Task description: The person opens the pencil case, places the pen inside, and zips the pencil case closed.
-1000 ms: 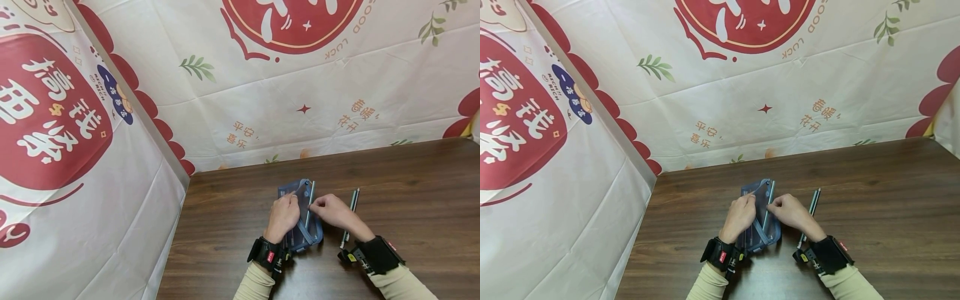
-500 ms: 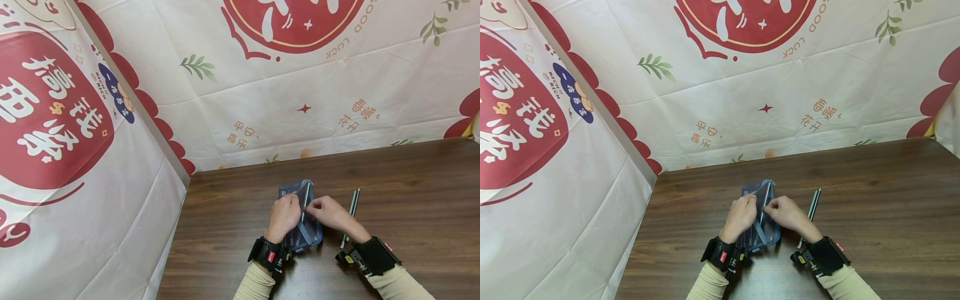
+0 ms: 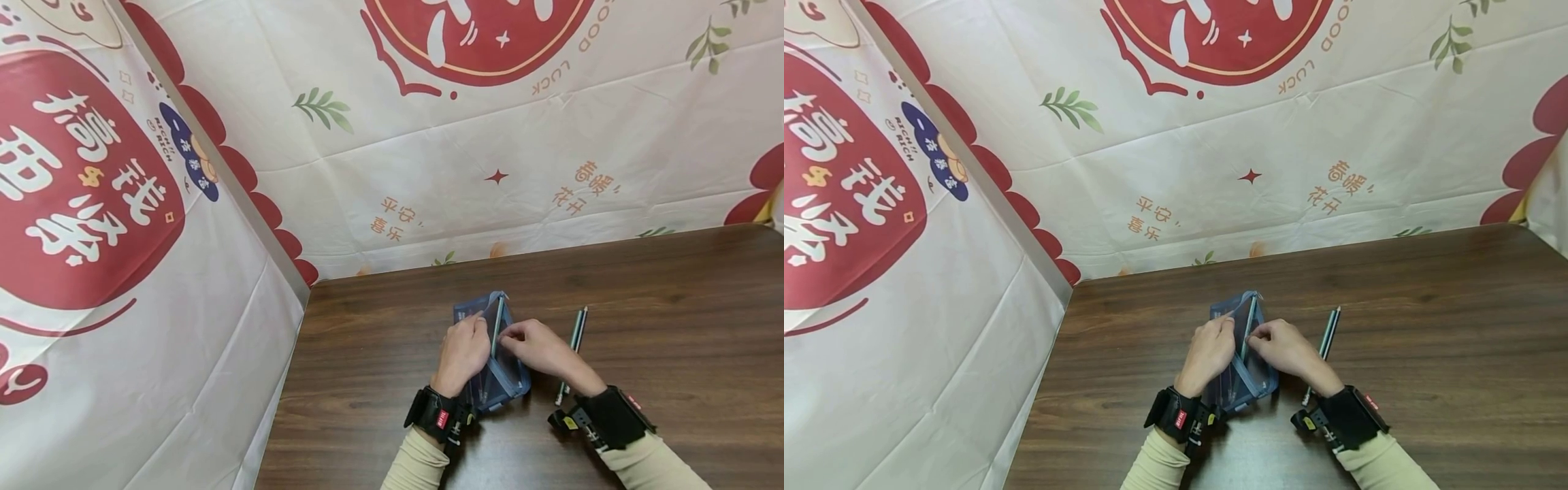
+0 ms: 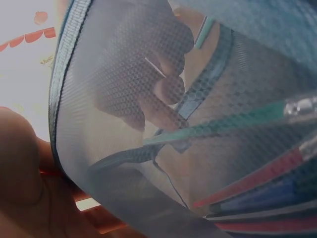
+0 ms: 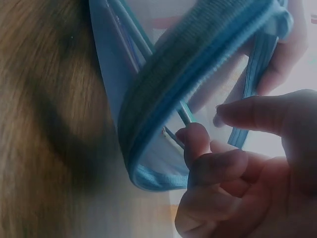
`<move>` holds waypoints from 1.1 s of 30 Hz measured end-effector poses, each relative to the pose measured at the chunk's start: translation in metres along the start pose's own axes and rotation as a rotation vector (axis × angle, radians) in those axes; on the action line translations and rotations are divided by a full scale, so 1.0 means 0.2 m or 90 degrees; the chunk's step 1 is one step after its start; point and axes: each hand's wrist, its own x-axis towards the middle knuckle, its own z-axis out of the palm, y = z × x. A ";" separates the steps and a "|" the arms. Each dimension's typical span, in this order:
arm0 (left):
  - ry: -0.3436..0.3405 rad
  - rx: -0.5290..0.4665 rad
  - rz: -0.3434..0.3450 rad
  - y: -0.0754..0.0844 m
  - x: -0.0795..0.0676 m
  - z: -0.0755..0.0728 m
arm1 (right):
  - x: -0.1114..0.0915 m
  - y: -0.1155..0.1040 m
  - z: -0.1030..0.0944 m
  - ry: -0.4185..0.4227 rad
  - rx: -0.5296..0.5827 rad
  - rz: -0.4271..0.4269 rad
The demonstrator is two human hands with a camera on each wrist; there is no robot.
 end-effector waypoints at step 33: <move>0.004 -0.031 0.001 0.00 0.00 0.00 | -0.11 0.13 -0.34 0.036 -0.093 0.007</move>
